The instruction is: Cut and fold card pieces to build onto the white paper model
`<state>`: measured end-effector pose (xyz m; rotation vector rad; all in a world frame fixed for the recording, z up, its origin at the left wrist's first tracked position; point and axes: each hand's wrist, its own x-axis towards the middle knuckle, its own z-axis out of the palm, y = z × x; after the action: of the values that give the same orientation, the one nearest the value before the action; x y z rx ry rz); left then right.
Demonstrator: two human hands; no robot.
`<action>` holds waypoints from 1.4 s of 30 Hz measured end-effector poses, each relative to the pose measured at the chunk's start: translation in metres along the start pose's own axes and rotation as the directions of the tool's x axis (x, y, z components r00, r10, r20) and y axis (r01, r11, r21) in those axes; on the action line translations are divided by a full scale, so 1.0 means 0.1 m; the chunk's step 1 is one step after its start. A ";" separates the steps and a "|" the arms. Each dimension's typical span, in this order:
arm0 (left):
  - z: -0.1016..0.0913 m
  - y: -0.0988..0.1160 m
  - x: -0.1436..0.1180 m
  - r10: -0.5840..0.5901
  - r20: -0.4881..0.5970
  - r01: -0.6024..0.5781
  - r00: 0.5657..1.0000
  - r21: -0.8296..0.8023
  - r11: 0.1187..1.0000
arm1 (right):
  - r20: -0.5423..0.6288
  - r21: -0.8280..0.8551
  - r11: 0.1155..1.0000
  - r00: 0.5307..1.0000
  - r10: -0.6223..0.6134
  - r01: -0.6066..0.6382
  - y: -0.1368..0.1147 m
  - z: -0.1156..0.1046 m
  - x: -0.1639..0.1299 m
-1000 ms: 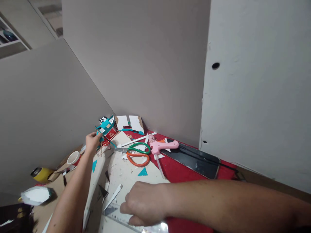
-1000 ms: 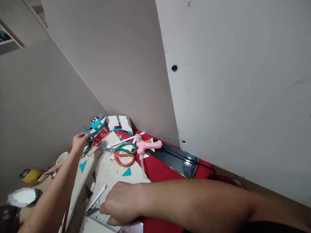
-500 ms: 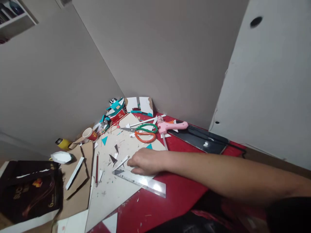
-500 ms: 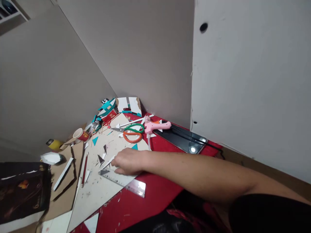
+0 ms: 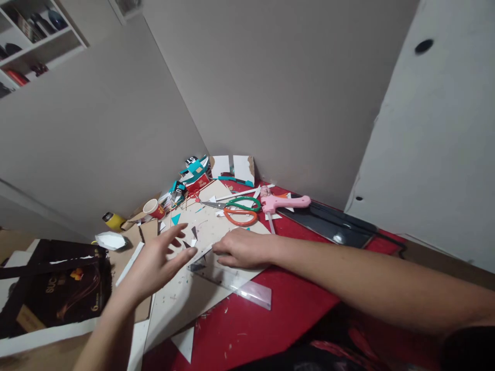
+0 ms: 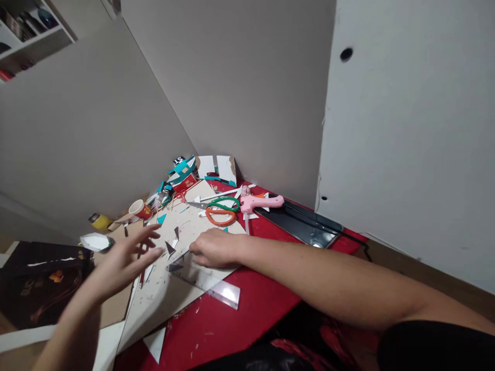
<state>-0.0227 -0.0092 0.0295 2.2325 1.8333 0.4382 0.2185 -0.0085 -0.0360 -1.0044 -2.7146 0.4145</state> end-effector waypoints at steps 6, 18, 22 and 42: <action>0.40 -0.10 0.37 -0.019 0.304 -0.061 0.953 0.253 0.966 | 0.022 -0.017 1.000 1.000 0.002 -0.002 -0.02 -0.02 0.00; 0.48 -0.15 0.79 -0.024 0.430 -0.109 0.902 0.282 0.953 | 0.038 -0.008 1.000 0.999 -0.010 0.010 0.02 0.02 0.01; 0.49 -0.17 0.76 -0.063 0.406 -0.077 0.912 0.318 0.945 | 0.024 -0.021 1.000 1.000 -0.020 0.020 0.02 0.03 0.02; 0.39 -0.26 0.71 -0.239 0.371 0.217 0.897 0.101 0.971 | 0.044 -0.047 0.999 0.999 -0.011 0.013 -0.03 0.05 0.00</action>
<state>-0.0201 0.0662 -0.0097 1.9279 1.8754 -0.0909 0.2149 -0.0117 -0.0393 -1.0018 -2.7800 0.3756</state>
